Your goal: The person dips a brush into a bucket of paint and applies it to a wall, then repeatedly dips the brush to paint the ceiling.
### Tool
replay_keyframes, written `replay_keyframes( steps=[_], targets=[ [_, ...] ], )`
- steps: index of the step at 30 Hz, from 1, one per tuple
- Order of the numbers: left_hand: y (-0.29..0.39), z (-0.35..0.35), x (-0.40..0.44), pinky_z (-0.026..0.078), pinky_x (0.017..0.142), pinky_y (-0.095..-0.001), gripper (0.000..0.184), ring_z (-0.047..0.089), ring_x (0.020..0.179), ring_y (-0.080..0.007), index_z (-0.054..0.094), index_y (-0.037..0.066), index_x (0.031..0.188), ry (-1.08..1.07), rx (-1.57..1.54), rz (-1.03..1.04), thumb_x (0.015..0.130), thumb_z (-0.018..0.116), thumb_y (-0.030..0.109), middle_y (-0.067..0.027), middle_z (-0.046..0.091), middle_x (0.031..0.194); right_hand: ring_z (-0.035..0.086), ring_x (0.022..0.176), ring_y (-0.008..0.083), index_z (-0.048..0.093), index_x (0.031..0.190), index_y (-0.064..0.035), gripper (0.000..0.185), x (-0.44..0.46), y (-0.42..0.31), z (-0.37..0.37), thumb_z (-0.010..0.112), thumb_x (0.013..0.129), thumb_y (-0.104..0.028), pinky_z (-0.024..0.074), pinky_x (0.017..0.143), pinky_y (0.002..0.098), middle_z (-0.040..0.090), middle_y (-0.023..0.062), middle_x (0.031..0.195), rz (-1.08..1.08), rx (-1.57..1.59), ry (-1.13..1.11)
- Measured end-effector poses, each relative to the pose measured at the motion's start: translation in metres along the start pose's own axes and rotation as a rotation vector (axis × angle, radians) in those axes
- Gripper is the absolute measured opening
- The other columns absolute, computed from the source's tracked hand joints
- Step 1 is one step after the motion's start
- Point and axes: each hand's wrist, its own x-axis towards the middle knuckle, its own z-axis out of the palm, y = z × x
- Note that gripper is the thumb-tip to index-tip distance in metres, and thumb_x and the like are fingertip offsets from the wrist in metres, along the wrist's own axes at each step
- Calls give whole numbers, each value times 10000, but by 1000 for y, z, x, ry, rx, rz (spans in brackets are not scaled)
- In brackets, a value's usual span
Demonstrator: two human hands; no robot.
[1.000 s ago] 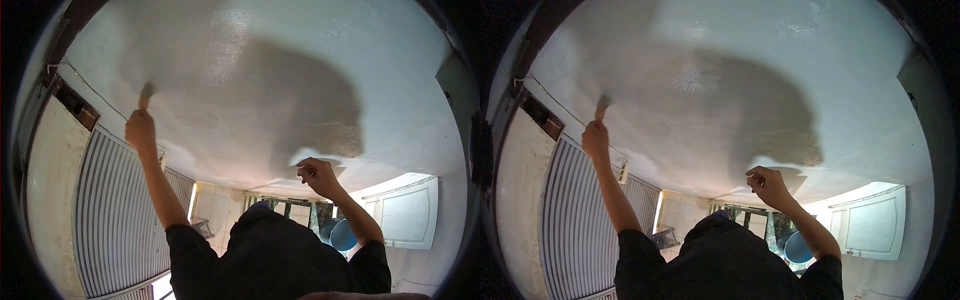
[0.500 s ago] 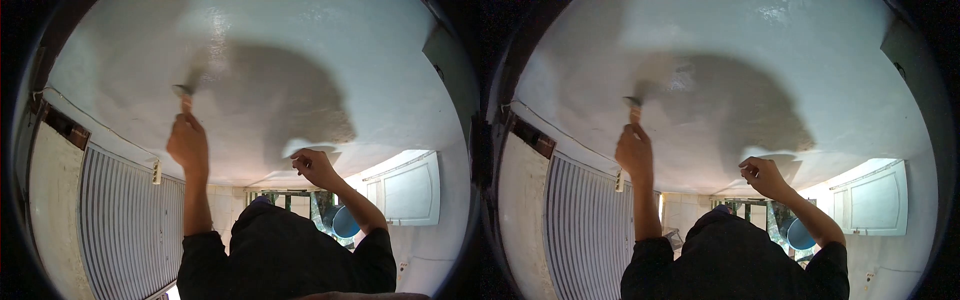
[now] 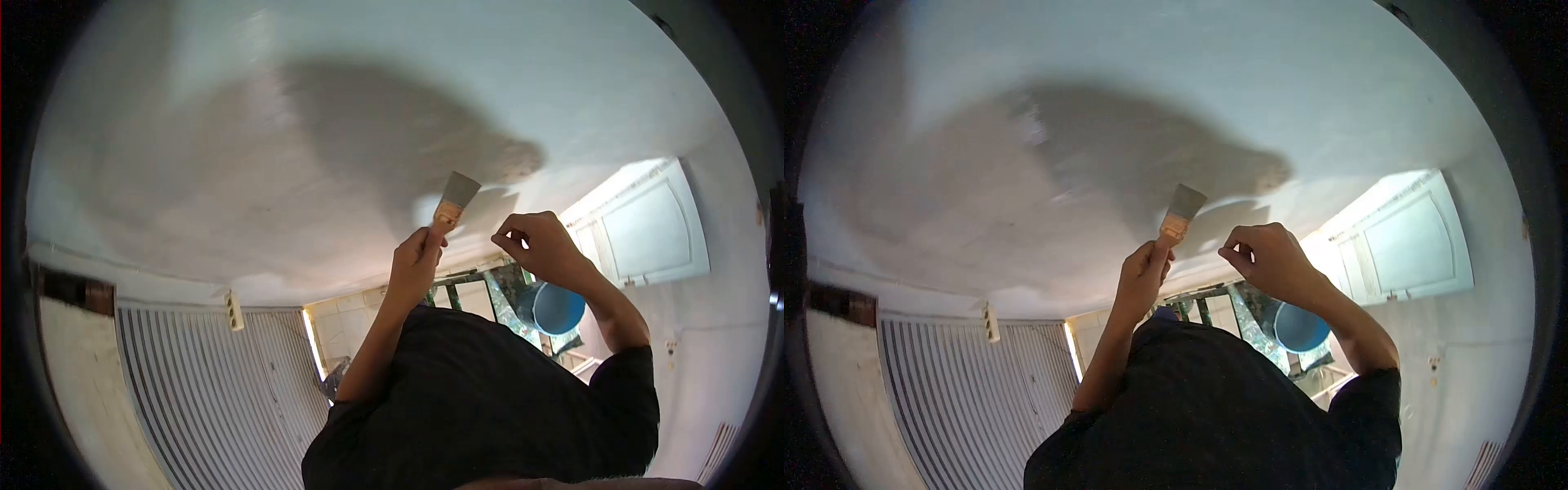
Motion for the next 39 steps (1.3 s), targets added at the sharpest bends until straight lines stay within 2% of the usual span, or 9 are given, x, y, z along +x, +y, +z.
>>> replay_keyframes(
  steps=[3,9,11,14,24,33,37,38,39],
  targets=[
    [8,19,-7,291,505,-206,398,347,556,-28,586,61,956,-73,-236,-187,1105,475,412,67,429,704,681,620,328,702,840,-23,212,-24,-6,-15,724,930,-213,515,585,418,688,150,685,158,-77,4],
    [30,51,-10,319,507,-224,381,392,551,-50,551,49,1035,-318,-277,-286,1128,401,387,34,471,677,663,635,335,675,856,-11,93,-63,-7,14,724,900,-76,527,566,413,671,147,734,-73,-163,346],
    [32,59,-10,339,510,-225,365,413,551,-53,551,46,1065,-390,-252,-300,1129,405,374,24,489,684,693,684,318,675,1146,-6,275,-74,-7,26,706,873,-18,568,606,400,683,136,820,-69,-196,325],
    [36,65,-11,396,518,-235,271,491,571,-66,550,37,1113,-562,-30,-299,1126,401,263,1,548,706,706,788,293,622,1295,-19,491,-84,-3,41,688,809,-13,580,627,386,663,118,961,-60,-315,252],
    [11,76,-6,438,555,-290,238,532,603,-123,588,-44,1151,-794,174,112,1078,437,125,-75,581,690,688,876,280,648,1194,-8,413,-100,18,72,680,785,-52,593,679,356,608,113,1011,30,-350,373],
    [23,82,1,470,597,-335,436,579,626,-153,541,-85,1306,-960,28,-73,1123,414,290,-100,641,734,679,936,308,689,1142,1,355,-112,18,57,694,789,-24,594,737,370,620,141,1048,85,-345,540],
    [11,84,10,491,610,-320,516,587,602,-153,492,-70,1431,-772,86,-86,1120,439,339,-78,677,787,692,953,302,721,1092,-17,230,-130,10,38,751,866,9,575,791,372,675,154,1069,305,-150,790],
    [-16,81,16,429,565,-232,487,544,640,-88,536,-32,1425,-743,108,68,1113,476,338,-54,679,845,699,961,280,725,1080,-11,227,-136,8,31,755,861,38,571,797,368,691,144,1058,389,-95,846],
    [-28,79,26,480,619,-268,490,577,661,-125,570,-34,1390,-702,249,48,1060,596,328,-72,678,824,716,925,246,732,1044,-2,184,-143,8,24,755,864,31,579,774,345,707,135,1023,437,-145,898]
  ],
)
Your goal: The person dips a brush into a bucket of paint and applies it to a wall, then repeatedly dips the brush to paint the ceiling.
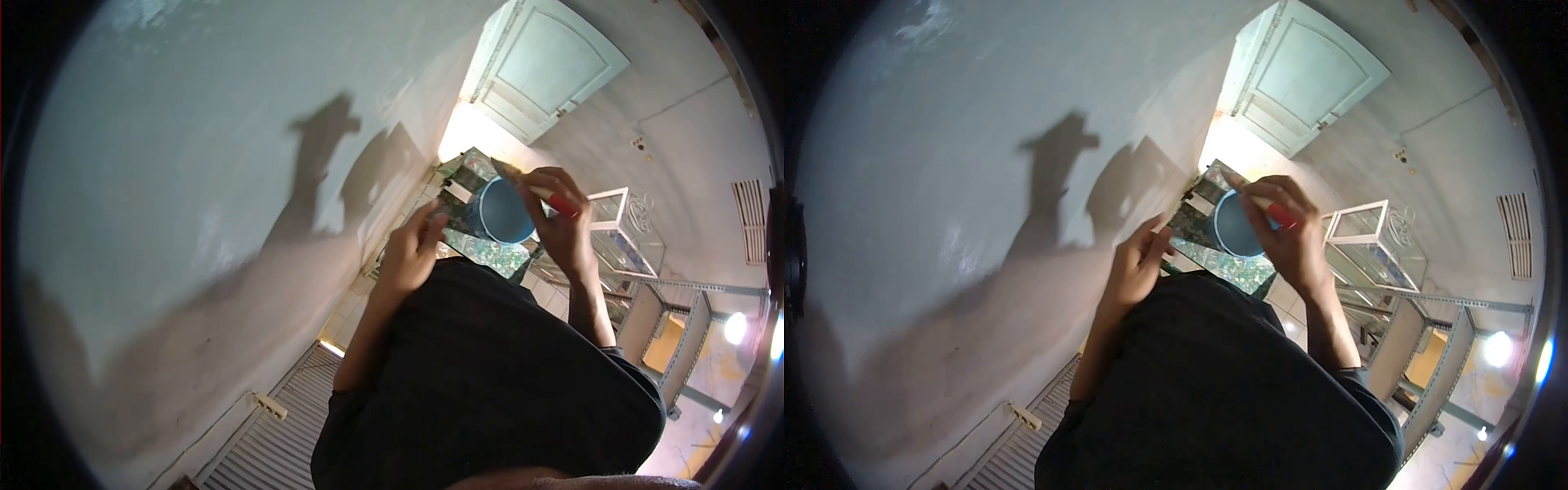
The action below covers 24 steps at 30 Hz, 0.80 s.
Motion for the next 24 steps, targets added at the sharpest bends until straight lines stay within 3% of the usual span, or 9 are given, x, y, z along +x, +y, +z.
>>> replay_keyframes(
  steps=[4,5,6,8,13,16,18,20,24],
  targets=[
    [-60,-14,16,535,741,-372,577,661,745,-250,582,-53,1358,94,537,16,918,739,285,-205,682,966,734,821,158,737,977,29,112,-5,8,-27,772,891,-34,593,730,279,748,107,915,227,-14,80],
    [-72,-15,16,538,770,-416,541,681,830,-318,610,-57,1312,91,553,18,900,741,268,-246,673,1043,734,814,154,741,971,30,112,-5,7,-30,774,899,-49,592,733,278,752,102,887,330,13,32],
    [-74,-16,18,538,770,-416,541,681,830,-318,610,-57,1312,78,547,25,900,741,268,-246,673,1043,734,807,149,744,964,31,115,-5,6,-32,775,906,-64,591,736,277,756,98,859,432,45,-16],
    [-77,-16,20,538,839,-468,466,676,923,-422,644,-59,1249,-86,492,-9,904,728,243,-261,664,1093,737,774,173,763,930,20,169,-8,11,-24,791,911,-146,583,728,292,767,125,863,475,77,-79],
    [-110,-3,28,532,824,-445,414,675,924,-395,703,-51,1158,-134,575,23,878,743,250,-265,689,1042,723,698,284,753,949,21,165,-20,55,24,742,853,-113,566,696,349,717,183,760,418,-43,-178],
    [-114,2,31,537,813,-469,351,680,899,-422,726,-51,1099,-34,547,116,876,747,219,-238,703,966,722,715,228,768,925,15,152,-26,80,46,767,861,-123,566,707,331,751,170,816,469,-115,-271],
    [-111,1,35,533,803,-480,360,676,895,-431,738,-43,1052,26,579,110,851,779,253,-227,709,953,736,737,272,770,935,10,141,-31,88,55,754,849,-101,571,720,341,755,182,845,455,-103,-256],
    [-118,2,40,530,796,-483,378,677,887,-427,738,-42,1034,21,564,119,838,792,276,-223,710,938,680,701,385,746,888,2,148,-38,100,64,753,845,-140,539,661,397,695,218,773,328,-85,-218],
    [-126,7,48,521,771,-495,418,672,864,-420,706,-29,996,-43,513,76,778,852,296,-199,697,915,681,711,394,750,885,6,162,-37,99,67,760,846,-151,543,666,400,700,223,781,401,-149,-236]
  ],
)
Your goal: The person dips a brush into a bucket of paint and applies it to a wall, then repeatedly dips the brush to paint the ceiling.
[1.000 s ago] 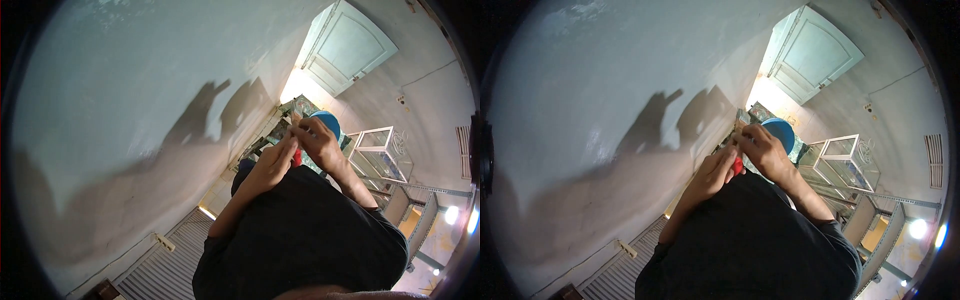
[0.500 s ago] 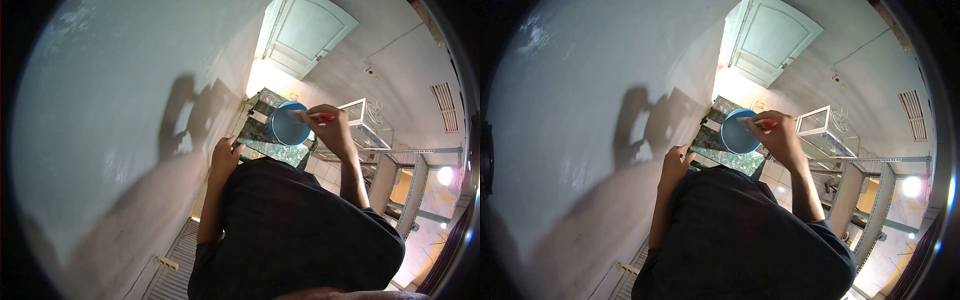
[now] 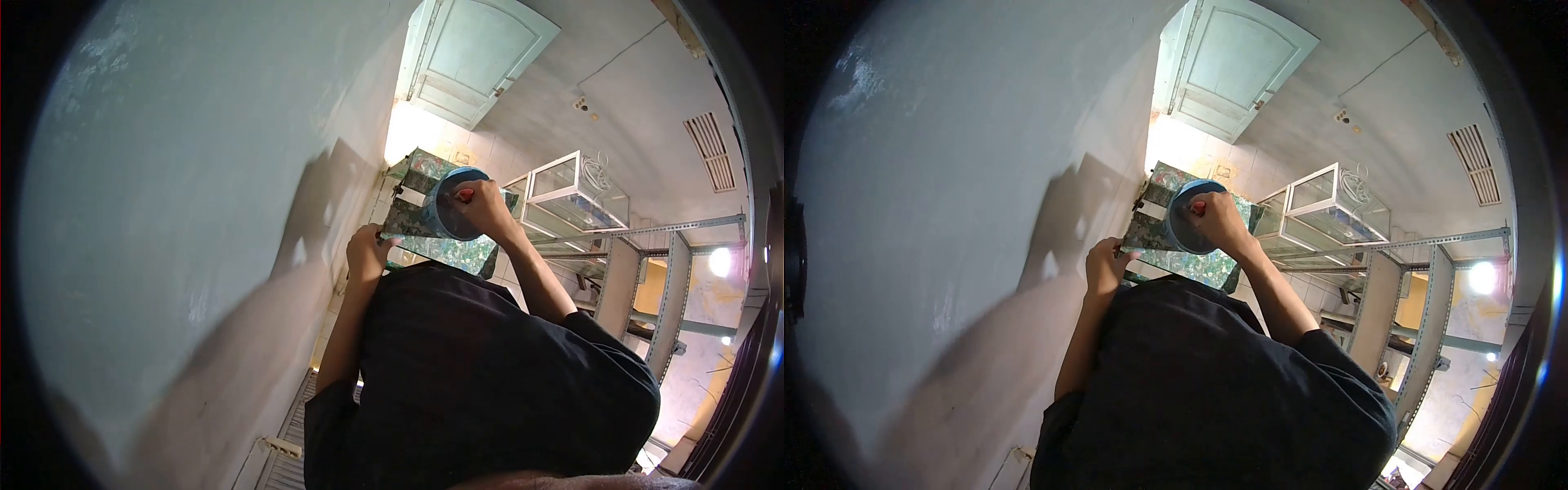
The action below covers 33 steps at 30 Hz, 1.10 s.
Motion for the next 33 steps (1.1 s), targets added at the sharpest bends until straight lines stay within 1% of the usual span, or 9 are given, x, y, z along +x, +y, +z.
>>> replay_keyframes(
  steps=[2,5,6,8,15,21,27,29,33],
  targets=[
    [-3,4,2,518,771,-493,441,665,876,-418,671,-19,1007,-11,19,-8,753,873,280,-192,681,932,743,747,291,783,939,-3,181,0,-8,-9,780,845,-158,574,728,349,755,189,841,75,-21,-46],
    [-10,12,6,509,765,-473,504,646,881,-405,606,-8,983,19,52,42,705,912,281,-184,647,946,725,704,242,783,918,1,192,-7,-29,-27,790,853,-179,565,699,339,743,171,785,111,15,51],
    [-12,15,7,503,760,-455,538,633,874,-392,577,-7,948,54,63,99,682,929,300,-183,629,944,725,704,242,783,918,1,192,-9,-33,-30,790,853,-179,565,699,339,743,171,785,117,12,57],
    [-16,19,11,500,762,-463,562,624,875,-400,563,-2,960,43,72,103,664,939,291,-185,619,946,693,643,313,765,898,14,188,-11,-39,-35,773,852,-168,548,654,377,702,209,738,108,57,116],
    [-13,21,23,513,799,-480,635,635,938,-417,528,9,1028,-67,126,-17,634,951,272,-193,631,989,693,643,320,762,897,15,153,-19,-56,-35,768,852,-130,549,650,366,700,208,739,224,68,54],
    [-4,18,31,559,820,-456,611,668,965,-391,522,2,1032,-141,209,-28,656,946,231,-204,633,1036,707,685,337,765,912,-1,140,-25,-57,-14,776,841,-120,555,656,382,705,208,766,265,-26,174],
    [2,18,26,555,822,-455,583,662,977,-401,514,-11,1067,-110,245,32,697,921,183,-211,624,1056,696,654,289,771,905,-9,163,-29,-59,-10,797,845,-159,545,643,355,698,187,735,371,-30,218],
    [4,17,27,554,817,-456,587,662,976,-399,513,-10,1069,-123,252,28,696,921,188,-209,623,1056,688,637,233,774,891,-6,186,-29,-60,-13,813,839,-180,540,636,332,696,166,712,414,20,211],
    [5,16,26,534,795,-482,589,657,950,-430,525,-2,1023,-89,230,36,669,935,230,-220,636,1034,680,629,196,776,879,-2,213,-30,-55,-12,832,823,-200,538,633,323,703,148,697,412,53,258]
  ],
)
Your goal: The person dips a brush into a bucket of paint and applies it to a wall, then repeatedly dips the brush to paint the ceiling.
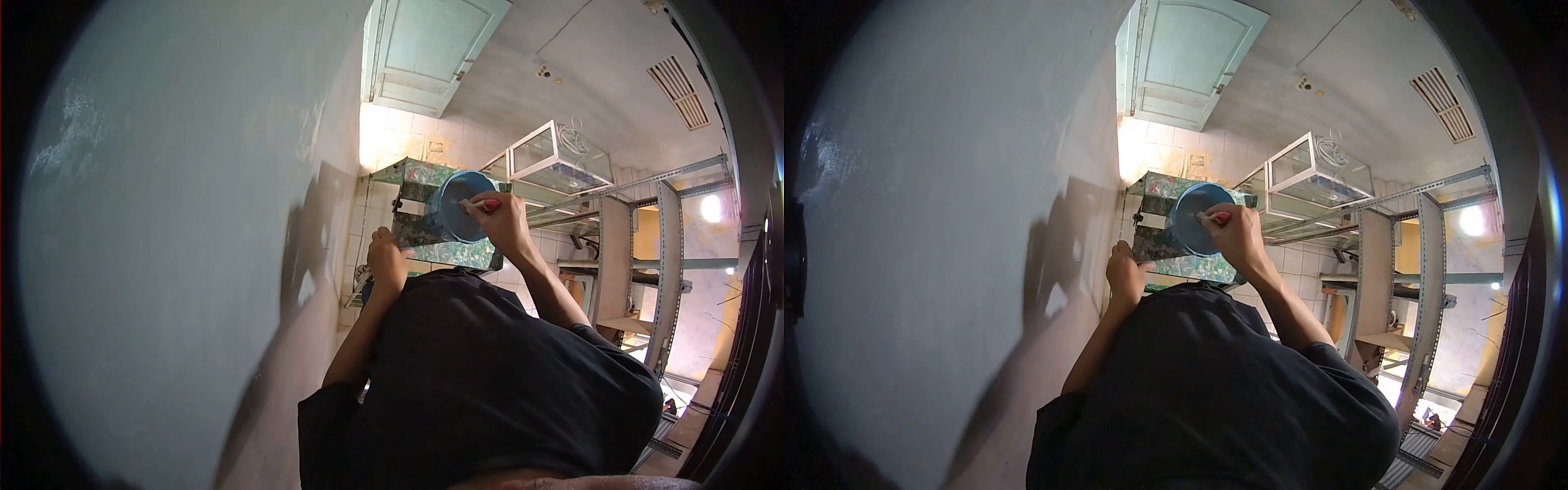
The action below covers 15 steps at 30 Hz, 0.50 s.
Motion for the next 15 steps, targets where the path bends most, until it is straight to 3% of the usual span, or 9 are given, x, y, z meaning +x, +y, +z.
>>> replay_keyframes(
  steps=[3,5,8,15],
  targets=[
    [0,0,0,535,791,-483,587,657,942,-433,526,2,1012,-10,4,-13,663,938,232,-218,638,1029,685,630,194,781,880,-4,233,3,1,-4,845,811,-217,544,641,322,711,147,696,34,15,1],
    [0,1,1,535,787,-483,586,658,938,-432,527,3,1009,-4,5,-8,660,939,232,-217,639,1024,680,673,140,787,881,-8,237,5,4,-6,854,823,-228,545,668,297,741,98,740,23,-25,-15],
    [-3,4,0,536,782,-483,587,659,933,-429,529,6,1006,9,11,-8,656,942,233,-214,640,1019,702,661,187,791,883,-8,236,7,6,-9,851,807,-223,558,667,329,738,141,733,14,45,-13],
    [6,1,-2,560,812,-448,586,674,991,-385,517,13,1046,-30,74,-64,682,930,216,-195,637,1055,703,679,179,794,890,-8,238,9,12,-24,861,799,-217,559,669,322,749,140,767,-25,65,3]
  ],
)
